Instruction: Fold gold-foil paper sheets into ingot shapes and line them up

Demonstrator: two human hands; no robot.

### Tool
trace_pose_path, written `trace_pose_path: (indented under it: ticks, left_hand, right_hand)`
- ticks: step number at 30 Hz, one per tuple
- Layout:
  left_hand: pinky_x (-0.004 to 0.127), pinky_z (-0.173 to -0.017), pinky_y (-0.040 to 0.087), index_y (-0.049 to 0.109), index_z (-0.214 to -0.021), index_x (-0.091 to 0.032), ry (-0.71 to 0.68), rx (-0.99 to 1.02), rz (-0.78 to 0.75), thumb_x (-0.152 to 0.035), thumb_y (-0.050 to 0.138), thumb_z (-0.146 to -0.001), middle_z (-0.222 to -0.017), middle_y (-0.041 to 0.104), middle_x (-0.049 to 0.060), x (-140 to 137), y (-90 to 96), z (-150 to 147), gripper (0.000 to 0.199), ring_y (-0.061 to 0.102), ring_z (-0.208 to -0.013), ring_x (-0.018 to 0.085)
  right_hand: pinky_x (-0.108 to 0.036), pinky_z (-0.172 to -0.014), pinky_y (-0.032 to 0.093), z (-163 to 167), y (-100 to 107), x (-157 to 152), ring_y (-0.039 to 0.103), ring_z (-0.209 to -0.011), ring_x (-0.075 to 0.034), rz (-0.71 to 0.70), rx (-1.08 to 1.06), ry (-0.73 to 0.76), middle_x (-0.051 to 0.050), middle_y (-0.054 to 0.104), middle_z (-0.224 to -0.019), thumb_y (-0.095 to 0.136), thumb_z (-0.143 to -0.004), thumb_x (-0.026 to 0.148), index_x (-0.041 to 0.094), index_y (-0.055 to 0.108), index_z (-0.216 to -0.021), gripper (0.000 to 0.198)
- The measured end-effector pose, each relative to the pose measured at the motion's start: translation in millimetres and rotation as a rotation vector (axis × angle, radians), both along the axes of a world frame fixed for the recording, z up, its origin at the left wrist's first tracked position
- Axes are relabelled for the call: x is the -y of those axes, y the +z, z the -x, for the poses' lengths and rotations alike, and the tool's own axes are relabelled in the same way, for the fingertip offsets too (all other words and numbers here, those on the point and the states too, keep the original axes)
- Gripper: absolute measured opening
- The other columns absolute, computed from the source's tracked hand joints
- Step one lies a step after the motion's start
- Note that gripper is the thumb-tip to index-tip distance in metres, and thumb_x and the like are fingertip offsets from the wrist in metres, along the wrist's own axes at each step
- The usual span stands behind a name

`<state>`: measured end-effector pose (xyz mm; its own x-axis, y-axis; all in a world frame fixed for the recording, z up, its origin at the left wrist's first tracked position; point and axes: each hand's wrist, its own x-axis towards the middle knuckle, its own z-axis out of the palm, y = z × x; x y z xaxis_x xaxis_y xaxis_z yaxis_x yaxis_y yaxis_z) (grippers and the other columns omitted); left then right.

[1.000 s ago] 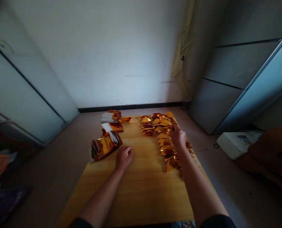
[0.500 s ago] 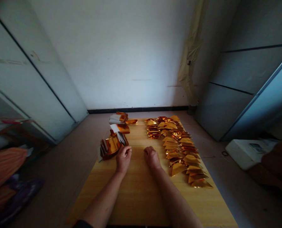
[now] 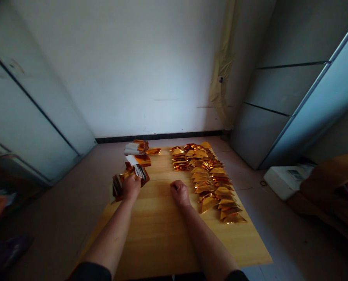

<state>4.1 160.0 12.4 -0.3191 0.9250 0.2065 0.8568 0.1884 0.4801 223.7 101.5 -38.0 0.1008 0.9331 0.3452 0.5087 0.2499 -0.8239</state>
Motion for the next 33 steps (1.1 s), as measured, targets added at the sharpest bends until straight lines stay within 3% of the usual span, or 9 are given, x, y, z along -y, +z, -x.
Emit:
trace_pose_path:
  ticks: [4, 12, 18, 20, 22, 25, 28, 30, 33]
  left_hand:
    - [0.030, -0.066, 0.041, 0.067, -0.074, -0.016, 0.041, 0.024, 0.028, -0.019, 0.041, -0.081, -0.080, 0.068, 0.012, 2, -1.9, 1, 0.027, 0.062, -0.078, 0.024]
    - [0.028, -0.060, 0.040, 0.057, -0.059, -0.020, 0.069, 0.311, -0.246, -0.033, 0.054, -0.071, -0.062, 0.063, 0.004, 4, -10.9, 3, 0.018, 0.058, -0.065, 0.021]
    - [0.026, -0.060, 0.040, 0.054, -0.060, -0.020, 0.075, 0.405, -0.451, -0.042, 0.054, -0.074, -0.058, 0.055, 0.000, 28, 12.1, -7, 0.027, 0.052, -0.060, 0.016]
    - [0.025, -0.061, 0.041, 0.054, -0.064, -0.019, -0.020, 0.554, -0.506, -0.044, 0.055, -0.075, -0.058, 0.054, -0.002, 39, 28.1, -13, 0.027, 0.052, -0.061, 0.014]
    - [0.024, -0.058, 0.042, 0.054, -0.072, -0.019, -0.160, 0.858, -0.494, -0.046, 0.057, -0.075, -0.058, 0.053, -0.004, 47, 44.2, -20, 0.028, 0.052, -0.058, 0.013]
    - [0.027, -0.065, 0.048, 0.053, -0.081, -0.020, -0.291, 1.304, -0.557, -0.045, 0.055, -0.077, -0.080, 0.065, 0.001, 52, 56.8, -27, 0.025, 0.062, -0.074, 0.015]
    - [0.029, -0.066, 0.049, 0.051, -0.080, -0.021, -0.298, 1.516, -0.445, -0.040, 0.063, -0.071, -0.090, 0.067, 0.003, 54, 44.3, -33, 0.024, 0.064, -0.078, 0.016]
    - [0.030, -0.065, 0.050, 0.050, -0.079, -0.021, -0.255, 1.572, -0.325, -0.040, 0.063, -0.069, -0.089, 0.067, 0.004, 57, 23.8, -37, 0.025, 0.064, -0.079, 0.017]
    - [0.035, -0.070, 0.052, 0.050, -0.076, -0.021, -0.142, 1.637, -0.178, -0.038, 0.061, -0.068, -0.083, 0.066, 0.004, 66, -9.6, -42, 0.022, 0.064, -0.079, 0.017]
  right_hand:
    - [-0.026, -0.073, 0.047, 2, 2, 1, 0.059, -0.076, -0.016, 0.013, -0.002, 0.001, -0.003, 0.066, -0.079, 0.049, -0.074, 0.017, 0.019, 0.065, -0.075, 0.016]
    - [-0.026, -0.074, 0.048, 1, 4, 2, 0.060, -0.077, -0.016, 0.035, 0.030, 0.009, -0.003, 0.067, -0.080, 0.049, -0.073, 0.015, 0.020, 0.065, -0.076, 0.016]
    - [-0.026, -0.073, 0.048, 3, 5, 2, 0.060, -0.077, -0.016, 0.041, 0.027, -0.012, -0.003, 0.067, -0.079, 0.050, -0.072, 0.015, 0.022, 0.064, -0.074, 0.016]
    - [-0.026, -0.074, 0.048, 3, 6, 2, 0.060, -0.077, -0.017, 0.045, 0.008, -0.005, -0.003, 0.067, -0.078, 0.051, -0.071, 0.015, 0.022, 0.064, -0.073, 0.015]
    - [-0.027, -0.074, 0.048, 3, 7, 2, 0.060, -0.077, -0.017, 0.055, -0.033, 0.000, -0.003, 0.067, -0.077, 0.052, -0.071, 0.018, 0.022, 0.063, -0.071, 0.012]
    - [-0.029, -0.071, 0.049, 2, 11, 3, 0.061, -0.074, -0.018, 0.108, -0.192, 0.018, -0.004, 0.066, -0.077, 0.054, -0.074, 0.031, 0.020, 0.062, -0.073, 0.014]
    - [-0.031, -0.064, 0.051, 3, 19, 5, 0.062, -0.068, -0.018, 0.275, -0.559, 0.078, -0.006, 0.067, -0.082, 0.047, -0.079, 0.055, 0.018, 0.061, -0.092, 0.041]
    - [-0.033, -0.065, 0.052, 6, 24, 9, 0.065, -0.071, -0.019, 0.398, -0.823, 0.143, -0.009, 0.067, -0.088, 0.036, -0.082, 0.065, 0.018, 0.054, -0.108, 0.057]
    - [-0.038, -0.067, 0.053, 14, 29, 15, 0.067, -0.077, -0.021, 0.523, -1.063, 0.224, -0.009, 0.066, -0.091, 0.032, -0.083, 0.069, 0.023, 0.042, -0.126, 0.064]
